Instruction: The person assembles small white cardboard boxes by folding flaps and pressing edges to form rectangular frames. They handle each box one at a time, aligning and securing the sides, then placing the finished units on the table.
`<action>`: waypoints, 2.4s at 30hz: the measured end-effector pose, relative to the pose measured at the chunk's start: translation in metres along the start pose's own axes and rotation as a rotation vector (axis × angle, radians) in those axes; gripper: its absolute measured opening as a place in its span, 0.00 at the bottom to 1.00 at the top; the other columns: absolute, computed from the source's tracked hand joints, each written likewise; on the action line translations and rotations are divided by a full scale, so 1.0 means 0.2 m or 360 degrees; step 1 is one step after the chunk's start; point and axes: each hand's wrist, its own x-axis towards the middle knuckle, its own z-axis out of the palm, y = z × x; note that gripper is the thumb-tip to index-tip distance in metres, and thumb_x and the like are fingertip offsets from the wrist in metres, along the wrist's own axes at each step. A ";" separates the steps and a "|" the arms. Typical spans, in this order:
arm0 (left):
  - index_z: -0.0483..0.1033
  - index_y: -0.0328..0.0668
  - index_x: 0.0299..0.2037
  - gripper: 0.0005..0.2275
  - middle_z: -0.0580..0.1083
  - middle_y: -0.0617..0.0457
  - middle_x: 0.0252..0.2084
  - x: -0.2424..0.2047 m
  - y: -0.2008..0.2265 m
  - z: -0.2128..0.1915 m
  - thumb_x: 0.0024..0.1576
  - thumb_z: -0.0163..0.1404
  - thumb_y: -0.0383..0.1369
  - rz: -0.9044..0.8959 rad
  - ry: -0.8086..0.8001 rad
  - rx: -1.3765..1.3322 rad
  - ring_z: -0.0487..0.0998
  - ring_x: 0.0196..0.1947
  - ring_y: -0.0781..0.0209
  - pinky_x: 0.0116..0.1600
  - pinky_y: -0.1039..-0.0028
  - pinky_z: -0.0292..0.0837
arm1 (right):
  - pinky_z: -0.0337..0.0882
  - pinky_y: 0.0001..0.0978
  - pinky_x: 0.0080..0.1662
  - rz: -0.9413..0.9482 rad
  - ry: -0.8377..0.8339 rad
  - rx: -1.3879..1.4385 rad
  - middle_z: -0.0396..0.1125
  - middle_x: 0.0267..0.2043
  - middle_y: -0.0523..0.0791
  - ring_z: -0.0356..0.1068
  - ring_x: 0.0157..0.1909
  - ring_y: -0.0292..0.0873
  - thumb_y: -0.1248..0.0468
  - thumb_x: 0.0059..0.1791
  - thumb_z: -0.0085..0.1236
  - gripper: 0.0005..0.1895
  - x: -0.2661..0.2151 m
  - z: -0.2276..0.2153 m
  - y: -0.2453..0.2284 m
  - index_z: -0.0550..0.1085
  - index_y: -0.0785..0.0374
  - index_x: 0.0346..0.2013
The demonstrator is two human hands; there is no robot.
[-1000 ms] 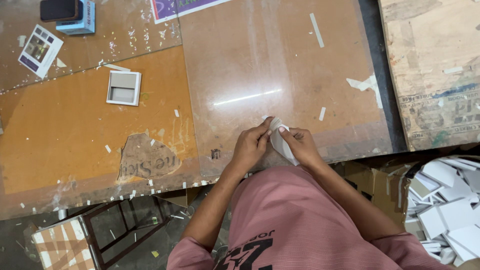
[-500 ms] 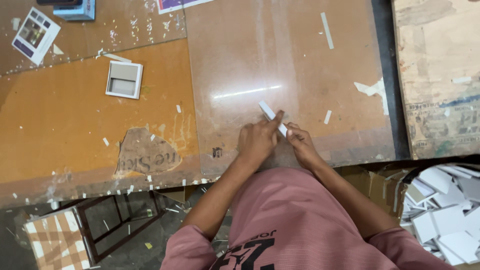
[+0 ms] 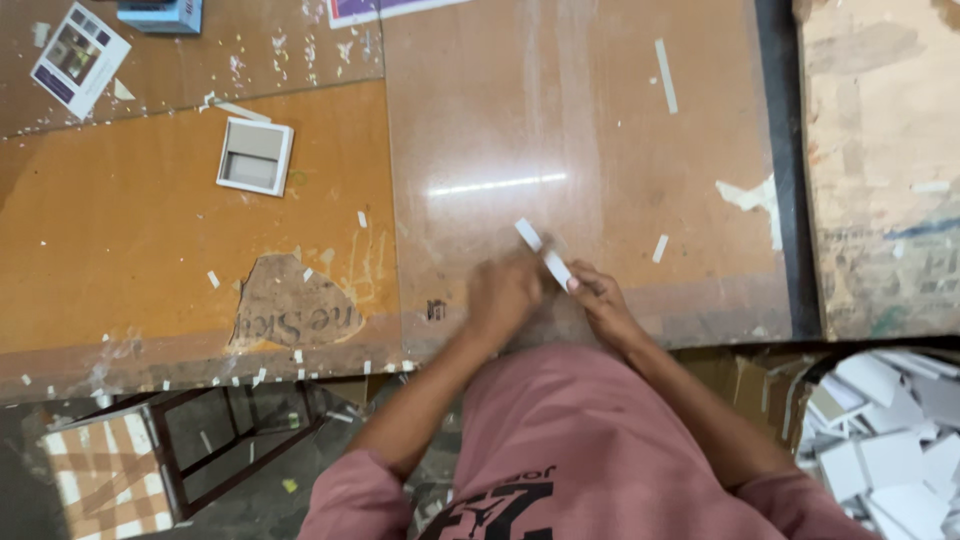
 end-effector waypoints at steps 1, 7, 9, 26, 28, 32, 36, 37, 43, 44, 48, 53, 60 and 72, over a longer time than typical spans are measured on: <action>0.81 0.47 0.38 0.06 0.80 0.45 0.33 0.07 -0.10 0.00 0.55 0.52 0.29 -0.0169 0.0017 0.0139 0.81 0.30 0.48 0.38 0.59 0.76 | 0.58 0.33 0.61 0.0004 -0.0039 0.0000 0.65 0.52 0.42 0.61 0.57 0.39 0.58 0.57 0.52 0.17 -0.01 0.01 0.01 0.75 0.68 0.53; 0.75 0.40 0.61 0.16 0.76 0.53 0.31 0.24 -0.44 -0.06 0.65 0.52 0.34 -0.0426 0.0012 -0.0929 0.74 0.26 0.68 0.31 0.73 0.70 | 0.60 0.32 0.62 0.0358 -0.0230 0.0024 0.68 0.52 0.41 0.63 0.58 0.38 0.60 0.56 0.52 0.18 0.01 0.06 -0.13 0.72 0.69 0.56; 0.73 0.38 0.66 0.20 0.71 0.57 0.26 0.15 -0.38 -0.05 0.66 0.52 0.36 -0.0738 -0.0254 -0.1398 0.68 0.22 0.74 0.26 0.78 0.64 | 0.60 0.33 0.61 0.0467 -0.0248 0.0057 0.68 0.52 0.41 0.63 0.57 0.38 0.61 0.55 0.52 0.21 -0.01 0.08 -0.18 0.70 0.68 0.61; 0.73 0.34 0.64 0.16 0.77 0.54 0.33 -0.20 0.01 -0.09 0.67 0.51 0.30 -0.0354 0.0064 -0.1104 0.72 0.29 0.73 0.34 0.79 0.71 | 0.66 0.32 0.57 -0.0121 -0.0292 -0.0258 0.65 0.48 0.44 0.66 0.52 0.39 0.58 0.61 0.44 0.17 0.09 0.30 -0.31 0.74 0.69 0.51; 0.76 0.38 0.59 0.13 0.80 0.51 0.37 -0.17 0.02 -0.12 0.65 0.50 0.27 -0.0263 0.0113 -0.0673 0.74 0.27 0.69 0.33 0.76 0.72 | 0.65 0.32 0.56 -0.0137 -0.0289 -0.0254 0.64 0.47 0.44 0.64 0.51 0.38 0.57 0.61 0.43 0.18 0.11 0.30 -0.26 0.74 0.69 0.52; 0.81 0.45 0.55 0.16 0.80 0.47 0.31 -0.03 -0.05 -0.24 0.57 0.50 0.23 -0.0313 0.0210 0.0141 0.78 0.20 0.57 0.28 0.66 0.71 | 0.64 0.32 0.55 -0.0129 -0.0300 -0.0436 0.64 0.47 0.45 0.61 0.50 0.39 0.56 0.60 0.45 0.21 0.10 0.27 -0.18 0.72 0.68 0.61; 0.81 0.44 0.56 0.16 0.78 0.46 0.26 0.04 -0.09 -0.32 0.58 0.53 0.26 -0.0326 0.0259 0.0163 0.77 0.20 0.53 0.28 0.62 0.70 | 0.65 0.32 0.53 0.0034 -0.0264 -0.0359 0.64 0.51 0.43 0.61 0.49 0.38 0.54 0.58 0.46 0.24 0.11 0.25 -0.12 0.70 0.67 0.63; 0.80 0.43 0.57 0.17 0.79 0.47 0.27 0.03 -0.06 -0.31 0.58 0.51 0.25 -0.0251 0.0202 0.0046 0.77 0.20 0.54 0.28 0.63 0.71 | 0.64 0.32 0.55 -0.0004 -0.0268 -0.0321 0.64 0.51 0.43 0.61 0.51 0.38 0.55 0.58 0.47 0.24 0.11 0.23 -0.11 0.70 0.68 0.63; 0.82 0.45 0.50 0.14 0.79 0.46 0.31 -0.11 0.02 -0.16 0.55 0.52 0.25 0.0043 0.0126 0.0026 0.79 0.26 0.51 0.34 0.62 0.73 | 0.65 0.33 0.57 0.0058 -0.0288 -0.0147 0.67 0.52 0.45 0.64 0.54 0.39 0.59 0.59 0.49 0.20 0.11 0.19 -0.04 0.73 0.70 0.59; 0.83 0.45 0.49 0.14 0.79 0.46 0.31 -0.08 -0.05 -0.17 0.55 0.51 0.25 -0.0021 0.0165 0.0142 0.79 0.26 0.51 0.34 0.61 0.72 | 0.64 0.33 0.57 0.0045 -0.0284 -0.0140 0.65 0.51 0.45 0.62 0.53 0.39 0.60 0.59 0.49 0.20 0.10 0.18 -0.04 0.73 0.70 0.62; 0.79 0.45 0.59 0.12 0.78 0.48 0.31 0.03 -0.40 -0.25 0.68 0.50 0.33 -0.0478 0.0284 0.0082 0.76 0.28 0.57 0.33 0.65 0.70 | 0.61 0.35 0.63 0.0078 -0.0334 -0.0100 0.65 0.56 0.45 0.62 0.60 0.42 0.62 0.57 0.49 0.19 0.08 0.18 -0.04 0.75 0.70 0.59; 0.76 0.37 0.63 0.19 0.74 0.56 0.26 0.00 -0.48 -0.19 0.65 0.52 0.39 -0.0930 -0.0009 -0.1163 0.67 0.21 0.69 0.26 0.76 0.63 | 0.61 0.39 0.64 -0.0026 -0.0627 -0.0418 0.64 0.57 0.47 0.61 0.63 0.46 0.63 0.56 0.51 0.19 0.11 0.14 -0.03 0.72 0.68 0.59; 0.76 0.34 0.61 0.18 0.81 0.46 0.45 -0.15 -0.25 -0.03 0.62 0.56 0.33 -0.0510 -0.0208 -0.1107 0.79 0.38 0.67 0.44 0.76 0.77 | 0.65 0.44 0.66 -0.0189 -0.0693 -0.0722 0.62 0.62 0.52 0.62 0.67 0.51 0.59 0.51 0.59 0.22 0.11 0.09 0.02 0.69 0.67 0.56; 0.77 0.31 0.57 0.15 0.82 0.38 0.41 -0.21 -0.04 -0.06 0.61 0.56 0.29 -0.0526 0.0105 -0.0799 0.85 0.39 0.58 0.44 0.71 0.78 | 0.49 0.45 0.70 0.0075 -0.0534 -0.0862 0.59 0.69 0.52 0.56 0.66 0.52 0.30 0.53 0.13 0.50 0.16 0.19 -0.01 0.51 0.60 0.78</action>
